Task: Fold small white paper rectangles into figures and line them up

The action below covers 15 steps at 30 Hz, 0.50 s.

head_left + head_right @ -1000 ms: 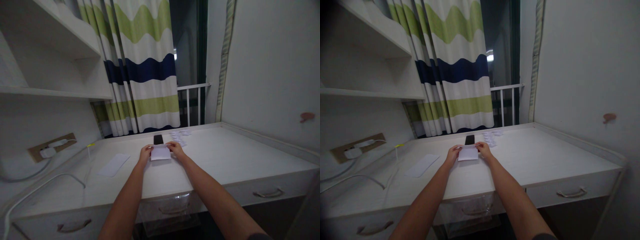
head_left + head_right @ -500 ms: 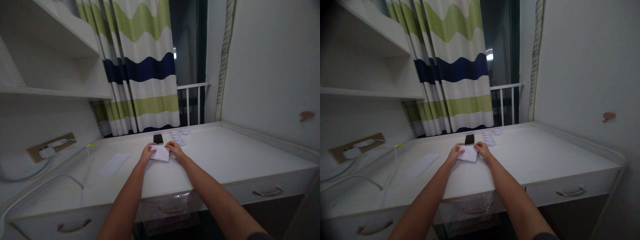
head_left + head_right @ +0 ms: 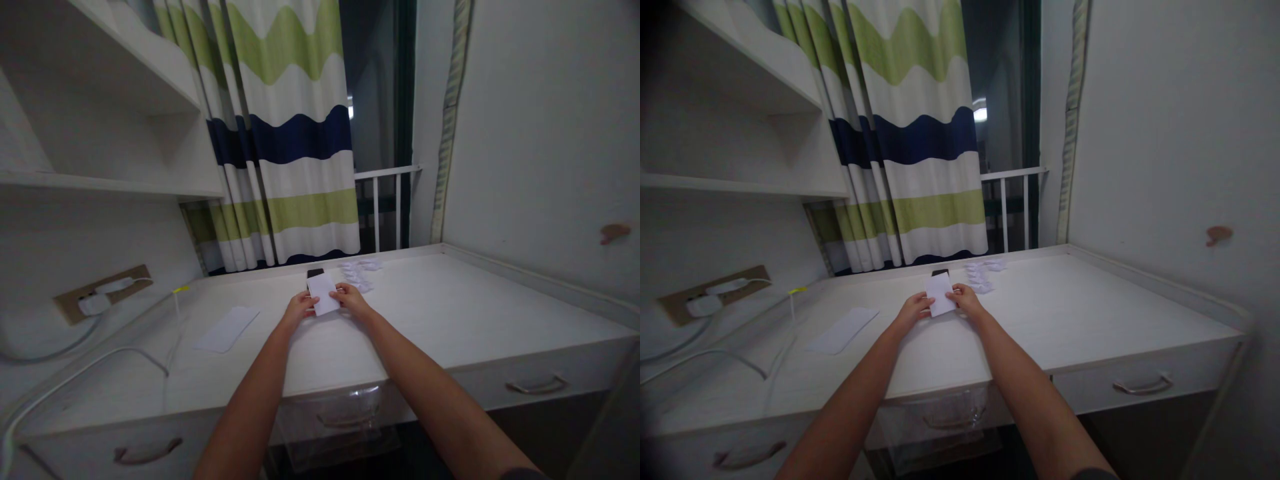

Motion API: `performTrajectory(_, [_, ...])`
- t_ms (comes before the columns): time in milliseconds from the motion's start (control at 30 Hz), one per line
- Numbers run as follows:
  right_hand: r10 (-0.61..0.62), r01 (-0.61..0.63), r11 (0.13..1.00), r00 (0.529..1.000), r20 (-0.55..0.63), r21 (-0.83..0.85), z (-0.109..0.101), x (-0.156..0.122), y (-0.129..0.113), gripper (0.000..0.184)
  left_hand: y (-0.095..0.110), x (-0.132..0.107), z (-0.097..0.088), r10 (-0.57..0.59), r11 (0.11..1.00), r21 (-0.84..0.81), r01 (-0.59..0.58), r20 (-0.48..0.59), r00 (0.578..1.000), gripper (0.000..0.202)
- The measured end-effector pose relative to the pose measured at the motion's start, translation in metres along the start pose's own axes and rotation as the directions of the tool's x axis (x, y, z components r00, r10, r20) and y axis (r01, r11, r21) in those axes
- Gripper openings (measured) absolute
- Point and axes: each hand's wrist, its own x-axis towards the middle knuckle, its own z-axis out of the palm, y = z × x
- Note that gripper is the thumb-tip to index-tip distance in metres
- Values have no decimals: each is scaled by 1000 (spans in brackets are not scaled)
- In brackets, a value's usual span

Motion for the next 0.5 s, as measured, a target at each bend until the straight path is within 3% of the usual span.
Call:
performTrajectory(67, [24, -24, 999, 1000, 11, 21, 1, -3, -2, 25, -1, 0, 0, -4, 999, 41, 3, 20, 1000, 36])
performTrajectory(233, [54, -56, 998, 996, 66, 41, 4, -10, -6, 27, -4, 3, -3, 49, 995, 86, -45, -52, 997, 37])
performTrajectory(500, [55, -56, 998, 996, 66, 18, 3, -11, -7, 24, -4, 4, -4, 54, 993, 111, -48, -46, 998, 36])
